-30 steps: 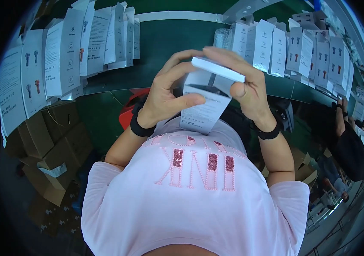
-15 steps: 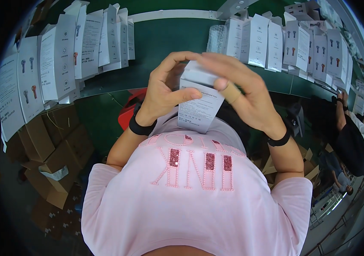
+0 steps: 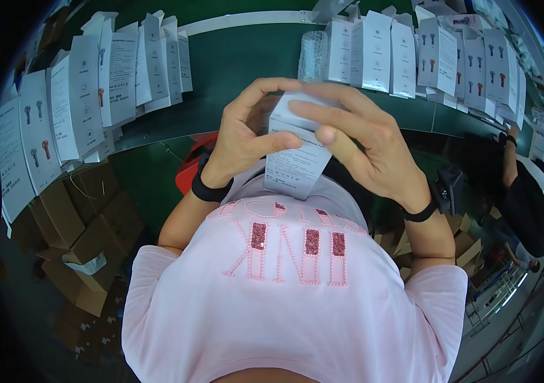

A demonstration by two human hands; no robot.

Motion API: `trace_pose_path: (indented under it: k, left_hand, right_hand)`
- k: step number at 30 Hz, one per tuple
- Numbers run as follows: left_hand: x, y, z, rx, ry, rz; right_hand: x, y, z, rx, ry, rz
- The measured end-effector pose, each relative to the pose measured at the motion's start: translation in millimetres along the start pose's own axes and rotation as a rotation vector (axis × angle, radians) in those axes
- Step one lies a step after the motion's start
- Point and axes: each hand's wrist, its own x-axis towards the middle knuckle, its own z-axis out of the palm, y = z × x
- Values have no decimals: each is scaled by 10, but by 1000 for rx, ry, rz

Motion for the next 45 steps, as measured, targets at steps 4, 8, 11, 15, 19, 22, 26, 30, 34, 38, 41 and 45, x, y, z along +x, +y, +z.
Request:
trace_pose_path:
  k: [4,8,11,15,19,22,26,30,34,38,41,45]
  left_hand:
    - [20,-39,27,-45,-35,-12]
    - [14,-53,106,-92,2,8]
    - [118,-8,109,-68,-50,-18]
    - [170,-122,223,-67,-78,-12]
    - [231,-189,359,-98,-105,-46]
    - [254,-231,415,-101,-96,-88]
    - [240,-341,415,-135,-103,-100]
    - [238,-356,539,-144,-134,-78]
    - [271,-361,544,-137,-192,-107]
    - [292,-398,643,-56,-276,-44]
    - [287,-427,651,-78,-286,-59]
    - [264,-443,626,-76,-277,-103]
  right_hand:
    - [-116,6,62,-138,-65,-84]
    - [-207,167,242,159,174,19]
    - [-298,322,90,369,224,-20]
    - [-391,473,-76,412,258,-13]
    - [-444,570,-189,291,241,-65]
    - [-467,538,-153,189,307,-69]
    - [-526,541,-251,-118,198,-213]
    - [-575,399,-295,-141,224,-117]
    - [-607,539,-401,104,189,-15]
    - [-551,572,-595,184,113,4]
    - [-491,586,-584,-3,76,-140]
    - [-539,627,-457,-151,97,-197]
